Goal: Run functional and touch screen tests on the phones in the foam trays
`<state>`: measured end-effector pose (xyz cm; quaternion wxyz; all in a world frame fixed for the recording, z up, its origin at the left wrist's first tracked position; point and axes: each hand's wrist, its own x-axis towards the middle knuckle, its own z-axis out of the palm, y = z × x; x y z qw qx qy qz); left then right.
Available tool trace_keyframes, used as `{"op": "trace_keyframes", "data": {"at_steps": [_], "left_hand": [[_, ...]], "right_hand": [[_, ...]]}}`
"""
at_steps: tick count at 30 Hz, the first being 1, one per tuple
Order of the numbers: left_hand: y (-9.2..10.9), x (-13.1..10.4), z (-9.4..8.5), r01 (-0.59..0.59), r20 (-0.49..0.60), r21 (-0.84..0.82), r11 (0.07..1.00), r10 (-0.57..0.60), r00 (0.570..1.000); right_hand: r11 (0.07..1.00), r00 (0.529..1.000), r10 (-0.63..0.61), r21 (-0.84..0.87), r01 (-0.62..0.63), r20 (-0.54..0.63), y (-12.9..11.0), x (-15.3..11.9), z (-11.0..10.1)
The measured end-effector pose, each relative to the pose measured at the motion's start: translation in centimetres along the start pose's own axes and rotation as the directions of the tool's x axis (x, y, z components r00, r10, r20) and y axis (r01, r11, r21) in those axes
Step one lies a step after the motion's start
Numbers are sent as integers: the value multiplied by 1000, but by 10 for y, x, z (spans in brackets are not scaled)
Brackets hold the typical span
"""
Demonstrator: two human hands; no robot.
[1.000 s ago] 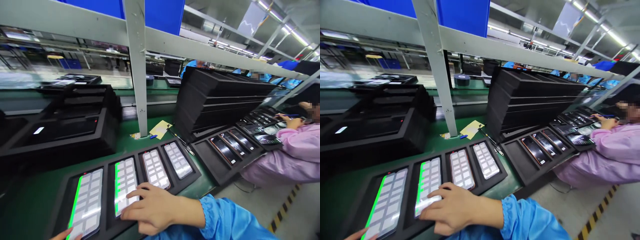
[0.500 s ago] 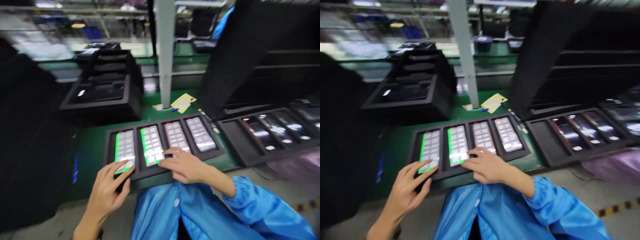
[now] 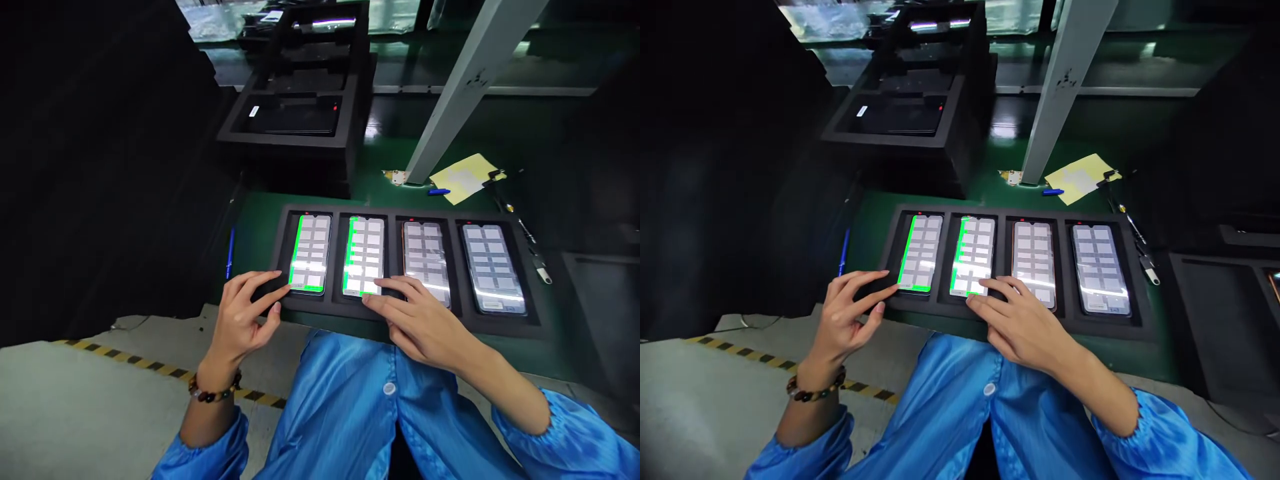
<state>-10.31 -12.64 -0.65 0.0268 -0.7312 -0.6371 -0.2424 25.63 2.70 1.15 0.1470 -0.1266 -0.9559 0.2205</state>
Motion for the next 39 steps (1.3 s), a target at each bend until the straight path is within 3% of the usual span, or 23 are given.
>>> {"op": "trace_keyframes", "data": {"at_steps": [5, 11, 16, 23, 29, 35, 39], "left_hand": [[11, 13, -1, -53, 24, -8, 999, 53, 998], [29, 34, 9, -161, 76, -90, 983, 168, 983], [35, 45, 14, -202, 84, -138, 970, 215, 973], [30, 45, 13, -179, 99, -143, 973, 194, 976], [27, 41, 12, -100, 126, -148, 984, 119, 985], [28, 46, 11, -168, 154, -154, 974, 192, 969], [22, 54, 11, -121, 233, -162, 979, 157, 960]], "right_hand": [[1000, 1000, -12, -14, 12, 15, -3, 6, -3], [997, 996, 59, -44, -61, -62, 0, -10, -11], [998, 997, 67, -12, -68, -49, -2, -12, -12], [999, 998, 39, -7, -39, -39, -1, -7, -10], [995, 993, 99, -26, -101, -67, 4, -9, -13], [994, 993, 103, -17, -104, -65, 5, -4, -15], [989, 989, 141, -42, -143, -49, 8, -1, -17]]}}
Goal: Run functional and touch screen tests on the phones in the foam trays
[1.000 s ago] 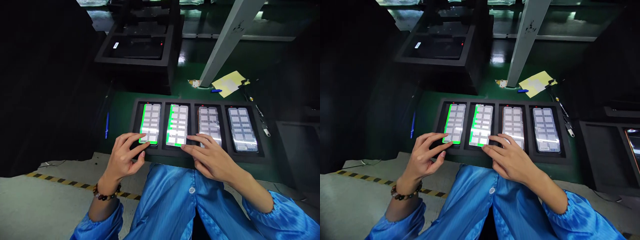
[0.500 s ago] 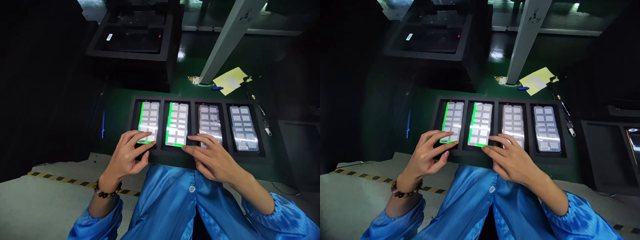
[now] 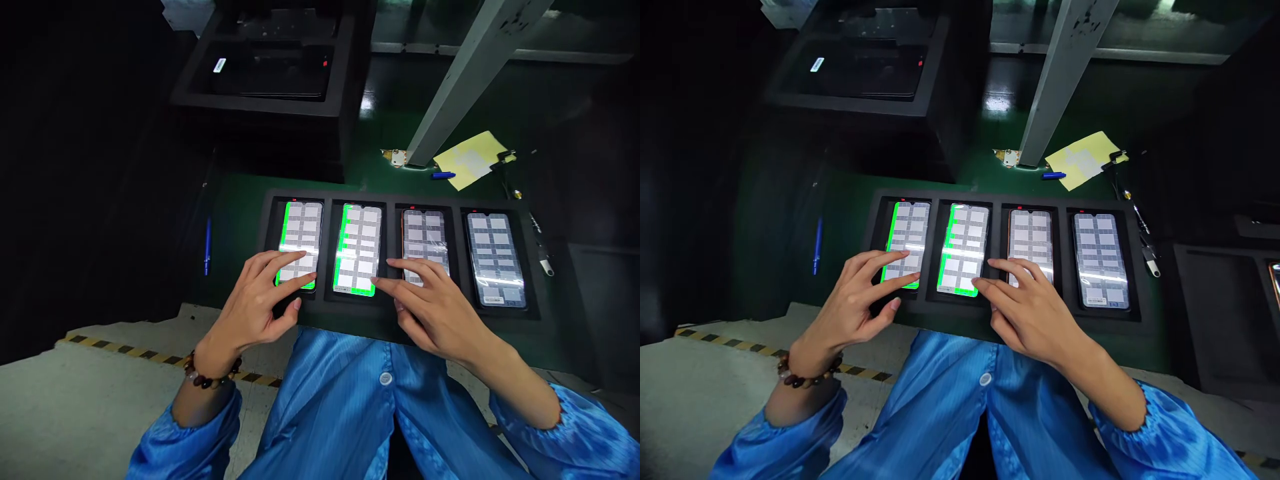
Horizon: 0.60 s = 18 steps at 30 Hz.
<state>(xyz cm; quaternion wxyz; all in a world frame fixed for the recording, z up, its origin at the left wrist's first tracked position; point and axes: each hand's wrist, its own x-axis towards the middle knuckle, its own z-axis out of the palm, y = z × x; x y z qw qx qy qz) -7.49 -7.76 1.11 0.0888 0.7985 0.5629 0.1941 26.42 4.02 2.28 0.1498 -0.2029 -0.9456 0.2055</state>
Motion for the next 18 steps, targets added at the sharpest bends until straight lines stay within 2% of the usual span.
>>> {"op": "trace_keyframes", "data": {"at_steps": [9, 18], "left_hand": [[-15, 24, -4, 139, 117, -16, 990, -136, 984], [-33, 65, -5, 176, 104, 63, 982, -182, 978]], "right_hand": [[989, 992, 128, -82, -126, 15, 12, 24, -10], [947, 963, 266, -180, -267, -30, 27, 57, -11]]}}
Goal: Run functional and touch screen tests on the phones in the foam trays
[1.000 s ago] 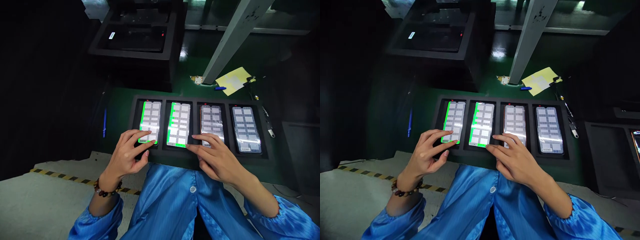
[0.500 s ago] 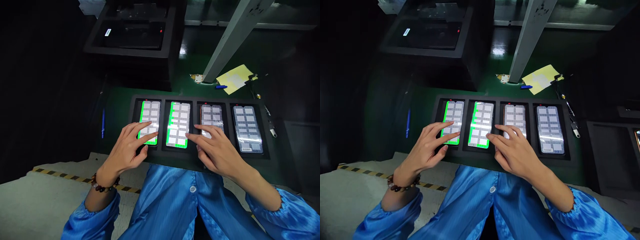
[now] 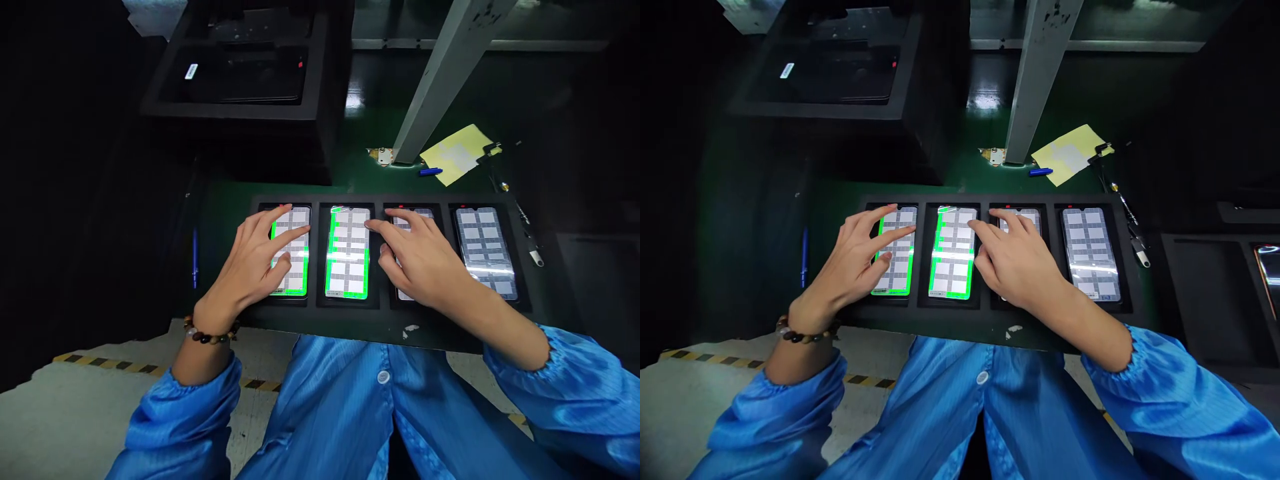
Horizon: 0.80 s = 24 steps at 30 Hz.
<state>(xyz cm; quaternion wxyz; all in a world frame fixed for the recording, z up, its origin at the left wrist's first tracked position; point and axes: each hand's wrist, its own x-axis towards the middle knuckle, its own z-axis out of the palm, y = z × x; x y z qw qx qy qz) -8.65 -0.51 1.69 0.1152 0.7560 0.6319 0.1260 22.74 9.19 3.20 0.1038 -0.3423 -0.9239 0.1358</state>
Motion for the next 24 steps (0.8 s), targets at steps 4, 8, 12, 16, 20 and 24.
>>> {"op": "trace_keyframes", "data": {"at_steps": [4, 8, 12, 16, 20, 24], "left_hand": [[-6, 21, -2, 29, 4, 16, 999, -29, 1000], [-9, 32, -2, 43, 0, -7, 999, -43, 999], [-9, 26, -1, 126, -57, -26, 992, -127, 990], [-9, 12, 2, 255, -148, -41, 966, -258, 955], [-12, 5, 10, 291, -236, -59, 955, -297, 925], [-17, 5, 17, 282, -278, -86, 956, -295, 914]], "right_hand": [[997, 997, 73, -23, -73, 1, 2, 15, 0], [996, 996, 85, -10, -85, 5, 1, 25, 1], [999, 999, 51, 11, -51, -8, -9, 36, 6], [999, 1000, 7, 52, -8, 7, -21, 50, 16], [994, 999, -17, 105, 13, 36, -23, 53, 21], [997, 1000, 24, 67, -24, 4, -13, 43, 14]]}}
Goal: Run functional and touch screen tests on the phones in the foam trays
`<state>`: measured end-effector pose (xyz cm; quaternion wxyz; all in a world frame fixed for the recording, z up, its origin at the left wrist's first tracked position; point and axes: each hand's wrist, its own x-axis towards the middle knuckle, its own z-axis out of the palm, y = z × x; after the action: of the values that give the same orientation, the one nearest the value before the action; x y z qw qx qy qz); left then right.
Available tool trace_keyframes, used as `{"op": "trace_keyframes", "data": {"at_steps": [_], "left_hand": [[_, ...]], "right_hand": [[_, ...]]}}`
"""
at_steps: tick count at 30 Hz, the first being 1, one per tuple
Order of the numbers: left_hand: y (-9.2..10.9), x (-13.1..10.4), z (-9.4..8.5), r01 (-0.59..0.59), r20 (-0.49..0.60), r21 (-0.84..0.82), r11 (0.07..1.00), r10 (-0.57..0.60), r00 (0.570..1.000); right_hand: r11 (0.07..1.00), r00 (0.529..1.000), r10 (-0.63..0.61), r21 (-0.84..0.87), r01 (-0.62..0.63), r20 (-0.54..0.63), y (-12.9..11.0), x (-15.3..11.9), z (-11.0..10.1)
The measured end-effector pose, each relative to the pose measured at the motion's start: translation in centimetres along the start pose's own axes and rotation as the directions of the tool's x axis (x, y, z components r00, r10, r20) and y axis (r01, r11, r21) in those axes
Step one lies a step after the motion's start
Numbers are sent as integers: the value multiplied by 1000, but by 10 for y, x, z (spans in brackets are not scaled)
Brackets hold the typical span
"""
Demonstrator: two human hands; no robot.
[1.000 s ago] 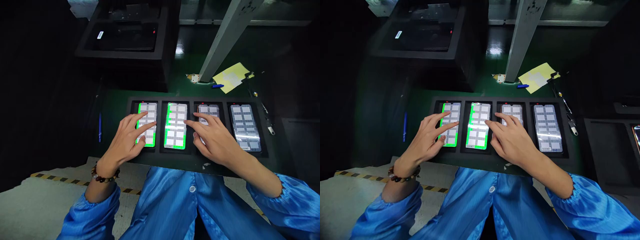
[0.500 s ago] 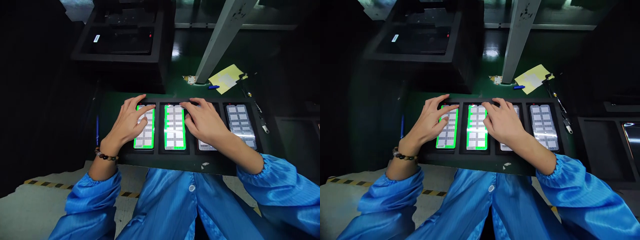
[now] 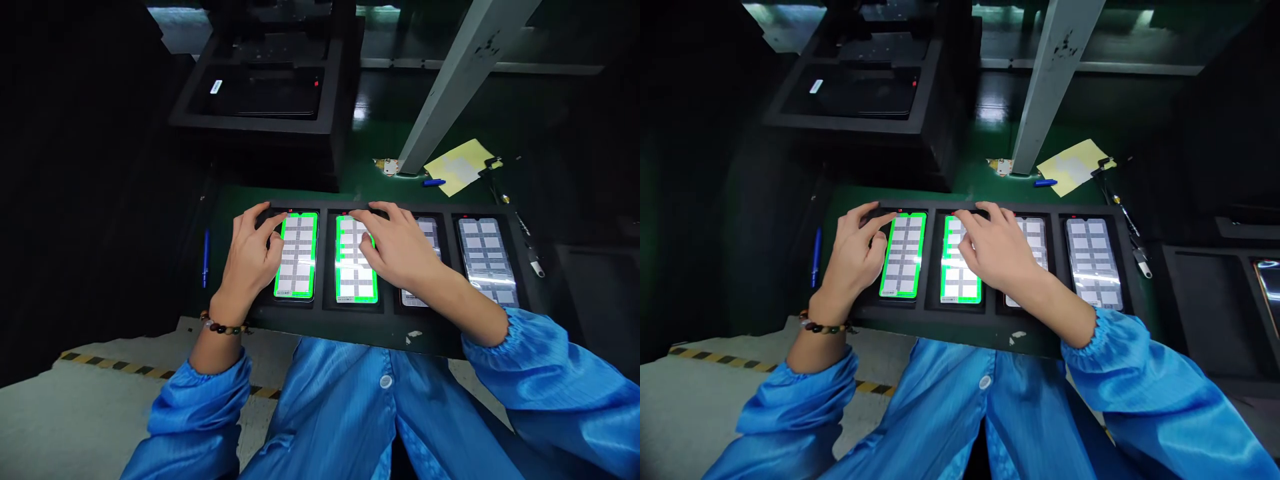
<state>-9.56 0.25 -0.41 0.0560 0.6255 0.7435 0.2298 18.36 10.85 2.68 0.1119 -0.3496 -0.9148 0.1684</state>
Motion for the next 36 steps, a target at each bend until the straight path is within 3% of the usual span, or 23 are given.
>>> {"op": "trace_keyframes", "data": {"at_steps": [4, 9, 12, 17, 22, 31, 36], "left_hand": [[-1, 3, 2, -25, -24, 6, 1000, 25, 999], [-1, 5, 4, 17, -63, -43, 999, -20, 998], [-1, 5, 4, -27, -52, -18, 999, 26, 998], [1, 8, 2, -144, 28, 11, 990, 143, 989], [3, 9, 1, -151, 35, 11, 988, 151, 988], [2, 7, 1, -180, 68, 20, 983, 179, 982], [3, 7, 0, -182, 52, 10, 983, 181, 982]], "right_hand": [[999, 997, 47, -19, -48, -53, 6, -7, -6], [1000, 1000, -5, 18, 5, -29, 0, -1, 2], [999, 999, -26, 31, 27, -21, 0, 1, 5], [997, 997, 54, -45, -57, -53, 7, -6, -3], [990, 990, 114, -75, -120, -85, 8, -12, -10], [997, 997, -66, 28, 67, -48, 9, -3, 6], [993, 993, -107, 54, 110, -50, 10, -4, 9]]}}
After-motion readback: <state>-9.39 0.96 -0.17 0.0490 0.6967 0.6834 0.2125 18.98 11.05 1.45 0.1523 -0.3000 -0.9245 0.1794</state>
